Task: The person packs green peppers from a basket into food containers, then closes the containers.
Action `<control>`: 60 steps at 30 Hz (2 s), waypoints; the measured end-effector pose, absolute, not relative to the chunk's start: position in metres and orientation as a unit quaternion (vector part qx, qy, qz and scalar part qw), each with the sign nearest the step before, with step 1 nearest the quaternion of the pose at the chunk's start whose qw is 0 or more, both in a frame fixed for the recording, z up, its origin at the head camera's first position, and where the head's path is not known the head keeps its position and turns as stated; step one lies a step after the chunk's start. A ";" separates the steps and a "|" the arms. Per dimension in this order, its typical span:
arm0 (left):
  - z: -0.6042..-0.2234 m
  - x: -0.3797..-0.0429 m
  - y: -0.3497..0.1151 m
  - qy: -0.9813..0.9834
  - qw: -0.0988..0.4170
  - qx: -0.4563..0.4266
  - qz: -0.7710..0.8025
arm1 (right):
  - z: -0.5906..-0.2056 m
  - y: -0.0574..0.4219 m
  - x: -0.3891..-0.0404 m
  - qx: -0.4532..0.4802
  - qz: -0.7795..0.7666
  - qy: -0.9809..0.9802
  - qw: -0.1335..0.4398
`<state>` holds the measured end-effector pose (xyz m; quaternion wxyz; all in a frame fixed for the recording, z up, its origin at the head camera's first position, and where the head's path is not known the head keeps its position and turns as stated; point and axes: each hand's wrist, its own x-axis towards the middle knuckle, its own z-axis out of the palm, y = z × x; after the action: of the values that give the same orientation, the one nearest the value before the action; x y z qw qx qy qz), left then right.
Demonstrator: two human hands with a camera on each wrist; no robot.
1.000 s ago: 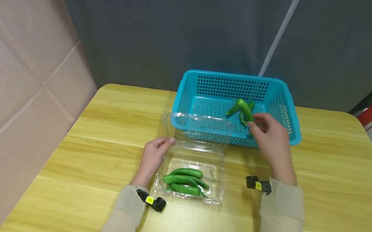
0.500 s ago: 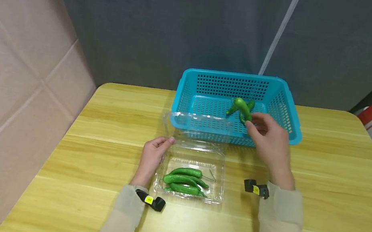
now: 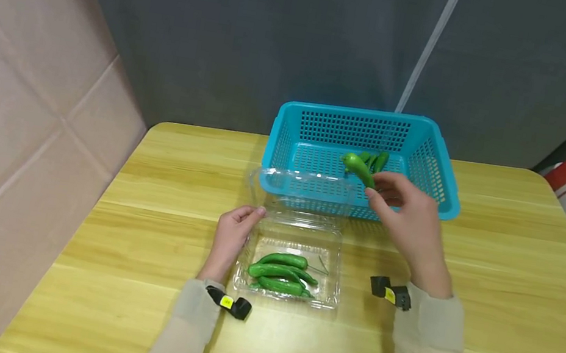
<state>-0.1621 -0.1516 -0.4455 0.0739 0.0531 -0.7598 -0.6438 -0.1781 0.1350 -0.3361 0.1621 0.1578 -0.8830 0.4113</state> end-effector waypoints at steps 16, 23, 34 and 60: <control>-0.436 -0.157 -0.149 -0.760 0.070 0.052 -0.644 | -0.333 0.120 -0.170 0.315 0.361 -0.877 0.036; -0.455 -0.167 -0.154 -0.767 0.072 0.064 -0.634 | -0.341 0.103 -0.168 0.322 0.332 -0.884 -0.068; -0.462 -0.168 -0.154 -0.772 0.100 0.067 -0.624 | -0.357 0.082 -0.167 0.354 0.279 -0.887 -0.099; -0.459 -0.168 -0.153 -0.772 0.089 0.065 -0.626 | -0.379 0.063 -0.166 0.370 0.194 -0.906 -0.076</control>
<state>-0.1679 -0.1533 -0.4593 0.0891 0.0648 -0.7722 -0.6258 -0.1661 0.0632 -0.3792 -0.0760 0.3697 -0.9056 0.1936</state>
